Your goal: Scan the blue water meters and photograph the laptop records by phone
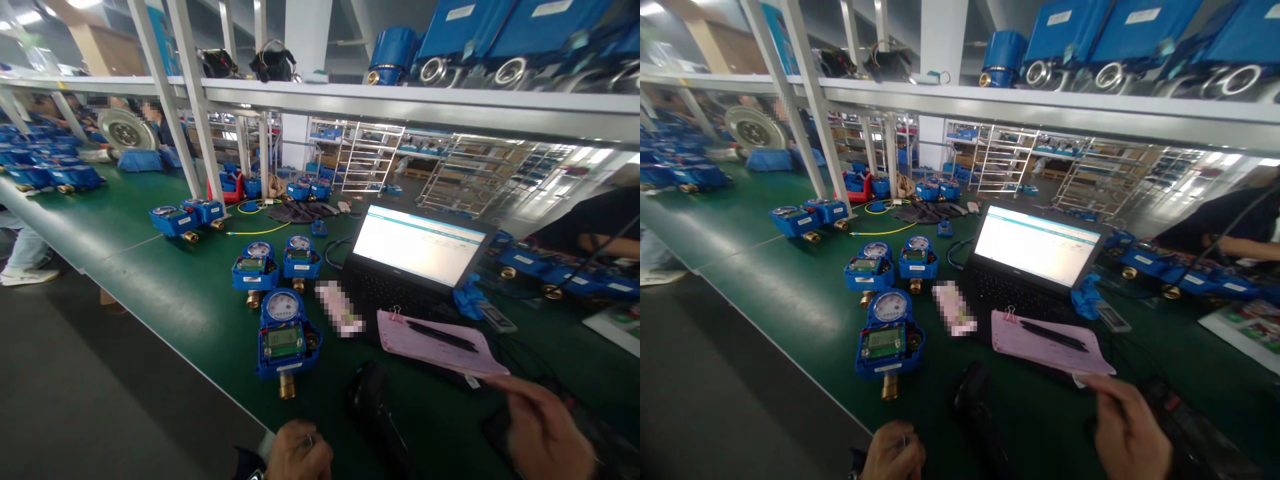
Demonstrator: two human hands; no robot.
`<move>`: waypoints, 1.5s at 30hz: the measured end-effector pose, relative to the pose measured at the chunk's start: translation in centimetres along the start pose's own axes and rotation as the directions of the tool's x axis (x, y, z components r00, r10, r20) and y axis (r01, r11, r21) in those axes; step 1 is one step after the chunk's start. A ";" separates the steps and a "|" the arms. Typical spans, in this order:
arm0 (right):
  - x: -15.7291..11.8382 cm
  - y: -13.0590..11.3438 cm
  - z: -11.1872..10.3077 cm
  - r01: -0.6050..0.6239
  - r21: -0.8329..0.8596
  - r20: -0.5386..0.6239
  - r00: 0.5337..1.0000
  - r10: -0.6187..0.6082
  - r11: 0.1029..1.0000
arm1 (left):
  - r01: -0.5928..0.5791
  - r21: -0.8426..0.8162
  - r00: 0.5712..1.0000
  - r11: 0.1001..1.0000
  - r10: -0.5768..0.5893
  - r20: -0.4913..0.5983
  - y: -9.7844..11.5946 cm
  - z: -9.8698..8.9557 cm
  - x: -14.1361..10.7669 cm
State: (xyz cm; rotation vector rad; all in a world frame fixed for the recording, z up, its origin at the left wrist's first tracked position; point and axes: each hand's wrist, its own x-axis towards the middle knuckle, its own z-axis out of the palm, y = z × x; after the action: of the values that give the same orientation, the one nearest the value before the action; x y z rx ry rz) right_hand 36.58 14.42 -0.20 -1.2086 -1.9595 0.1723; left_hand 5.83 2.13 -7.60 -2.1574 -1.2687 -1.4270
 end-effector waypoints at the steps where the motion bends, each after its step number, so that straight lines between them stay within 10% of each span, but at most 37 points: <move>1: 1.2 -0.6 1.3 0.059 0.043 0.009 0.998 -0.059 0.997 | -0.003 -0.009 1.000 1.000 0.003 0.015 0.0 -0.2 0.2; 6: 7.6 -5.2 8.8 0.211 0.250 0.400 0.867 -0.299 0.945 | -0.021 -0.034 0.999 0.999 0.022 0.034 -0.2 -0.2 0.5; 12: 10.1 -7.3 13.8 0.184 0.290 0.542 0.777 -0.320 0.939 | -0.002 -0.004 1.000 1.000 0.002 0.001 -0.1 -0.1 0.3; 24: 9.8 -5.0 12.6 -0.079 0.170 0.376 0.927 0.010 0.982 | -0.036 -0.011 0.998 0.999 0.036 0.049 -0.2 -0.2 0.4; 45: 8.6 -5.7 12.8 -0.175 0.284 0.378 0.924 0.058 0.943 | 0.027 0.117 0.998 0.993 -0.033 0.048 0.1 0.4 -1.7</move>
State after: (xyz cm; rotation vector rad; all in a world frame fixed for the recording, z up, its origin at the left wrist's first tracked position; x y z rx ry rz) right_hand 21.93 21.81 -1.03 -1.1396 -2.0681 0.7943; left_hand 5.94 1.47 -9.18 -2.1173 -1.3720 -1.2843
